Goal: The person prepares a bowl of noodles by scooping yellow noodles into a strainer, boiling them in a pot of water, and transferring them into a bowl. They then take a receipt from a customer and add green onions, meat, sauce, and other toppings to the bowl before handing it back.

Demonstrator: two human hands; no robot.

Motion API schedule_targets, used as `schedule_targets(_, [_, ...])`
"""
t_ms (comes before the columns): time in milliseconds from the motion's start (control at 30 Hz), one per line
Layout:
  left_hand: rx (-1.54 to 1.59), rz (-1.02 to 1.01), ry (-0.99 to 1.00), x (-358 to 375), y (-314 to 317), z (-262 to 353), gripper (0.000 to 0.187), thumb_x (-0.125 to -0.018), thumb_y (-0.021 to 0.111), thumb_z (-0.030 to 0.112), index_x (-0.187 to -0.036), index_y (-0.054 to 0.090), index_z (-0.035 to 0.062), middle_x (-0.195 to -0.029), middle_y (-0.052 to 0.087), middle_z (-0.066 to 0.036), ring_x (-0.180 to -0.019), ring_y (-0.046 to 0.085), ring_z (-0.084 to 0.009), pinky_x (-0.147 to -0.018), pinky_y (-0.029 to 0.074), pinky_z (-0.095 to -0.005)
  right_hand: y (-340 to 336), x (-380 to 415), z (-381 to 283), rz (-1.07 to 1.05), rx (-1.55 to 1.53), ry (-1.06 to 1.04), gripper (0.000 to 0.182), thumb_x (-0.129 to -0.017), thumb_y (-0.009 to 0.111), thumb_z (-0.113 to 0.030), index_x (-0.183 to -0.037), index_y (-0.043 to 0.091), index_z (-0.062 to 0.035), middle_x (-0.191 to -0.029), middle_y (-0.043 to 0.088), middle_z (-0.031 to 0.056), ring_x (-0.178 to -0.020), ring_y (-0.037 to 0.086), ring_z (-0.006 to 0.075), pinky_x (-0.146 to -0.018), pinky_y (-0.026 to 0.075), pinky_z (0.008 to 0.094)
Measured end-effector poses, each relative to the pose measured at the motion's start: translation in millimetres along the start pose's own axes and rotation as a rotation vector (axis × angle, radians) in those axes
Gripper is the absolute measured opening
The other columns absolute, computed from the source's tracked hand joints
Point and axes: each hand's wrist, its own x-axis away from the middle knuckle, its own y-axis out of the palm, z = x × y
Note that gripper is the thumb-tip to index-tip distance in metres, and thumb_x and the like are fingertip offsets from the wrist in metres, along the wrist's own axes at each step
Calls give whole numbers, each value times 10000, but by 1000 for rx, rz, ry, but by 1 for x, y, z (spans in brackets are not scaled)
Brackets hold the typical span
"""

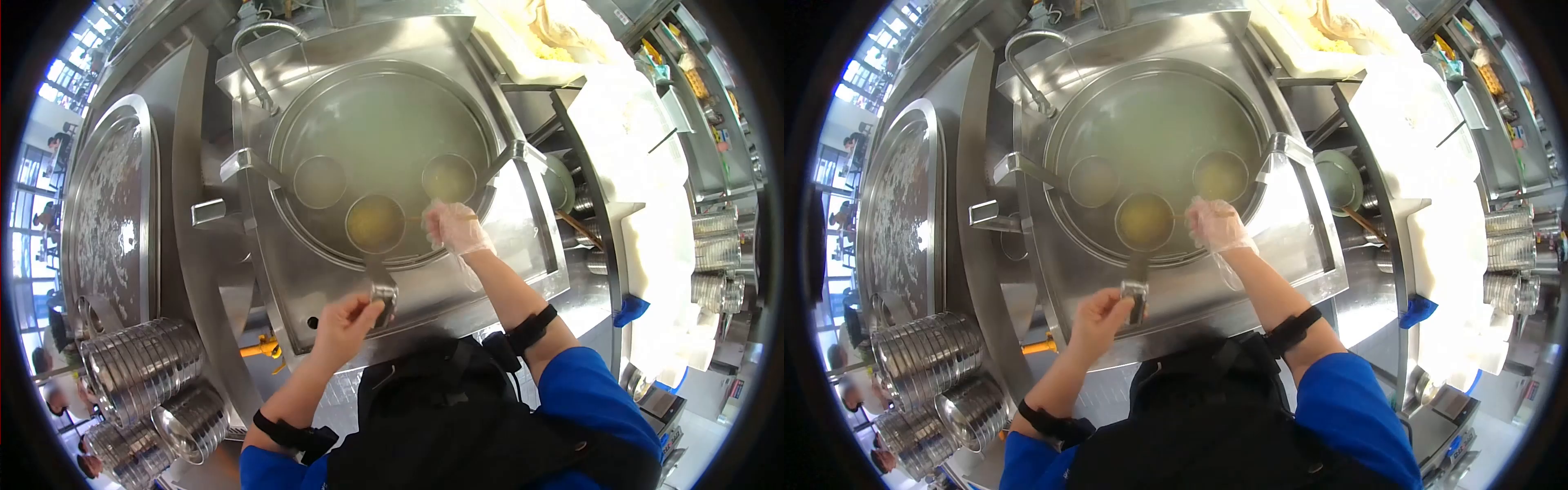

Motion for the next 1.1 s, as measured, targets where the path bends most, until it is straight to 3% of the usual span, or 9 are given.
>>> schedule_targets(100, [46,71,56,-22,-2,13,174,-945,536,116,-1019,615,-21,-866,676,-74,-753,638,-114,-719,509,-239,1,21,-19,129,7,-22,320,-947,493,-299,-859,616,-16,-677,583,43,-542,543,129,-469,437,259])
schedule_targets(400, [109,185,32,-37,-4,27,199,-954,531,161,-1000,613,-15,-847,671,-81,-694,632,-125,-653,506,-248,-32,76,-49,96,-63,-255,359,-957,486,-321,-832,628,-16,-667,574,28,-588,530,101,-534,435,247])
schedule_targets(500, [116,198,3,-34,-5,22,216,-961,516,197,-1005,604,5,-856,670,-87,-704,642,-143,-649,516,-264,-67,120,-63,293,347,-225,403,-963,468,-328,-776,630,-10,-643,565,28,-591,514,100,-547,423,263])
schedule_targets(633, [143,261,-18,-29,3,22,214,-960,514,203,-1007,599,13,-870,668,-86,-718,646,-149,-635,526,-273,-131,145,-59,328,438,-523,437,-976,435,-298,-697,611,-12,-581,522,35,-576,490,108,-545,392,269])
schedule_targets(700, [147,293,-25,-26,7,22,213,-959,518,207,-1018,597,18,-887,668,-81,-730,647,-149,-632,528,-272,-152,148,-55,420,405,-487,448,-977,433,-288,-668,589,-5,-559,506,40,-561,471,108,-543,383,273])
schedule_targets(833, [165,349,-37,-20,21,10,204,-960,522,216,-1053,577,44,-924,663,-69,-749,646,-150,-634,525,-267,-181,145,-52,336,545,-591,380,-965,474,-246,-714,607,6,-578,523,43,-571,466,103,-556,387,270])
schedule_targets(867, [169,372,-45,-18,25,10,199,-961,518,218,-1060,568,53,-928,661,-67,-751,646,-151,-634,526,-268,-186,144,-52,290,553,-505,350,-958,492,-239,-754,624,13,-607,547,50,-591,492,105,-570,405,274])
schedule_targets(1000, [284,490,-41,-15,39,14,187,-965,507,219,-1090,538,84,-952,652,-60,-769,650,-157,-633,529,-275,-182,137,-58,142,218,-357,302,-951,507,-246,-867,655,4,-663,589,93,-624,543,121,-582,437,284])
schedule_targets(1100, [321,557,-10,-17,43,19,206,-964,506,213,-1132,528,94,-964,639,-52,-788,642,-152,-646,525,-274,-147,117,-73,55,424,-522,255,-951,518,-224,-886,653,-18,-713,624,32,-625,539,115,-597,433,244])
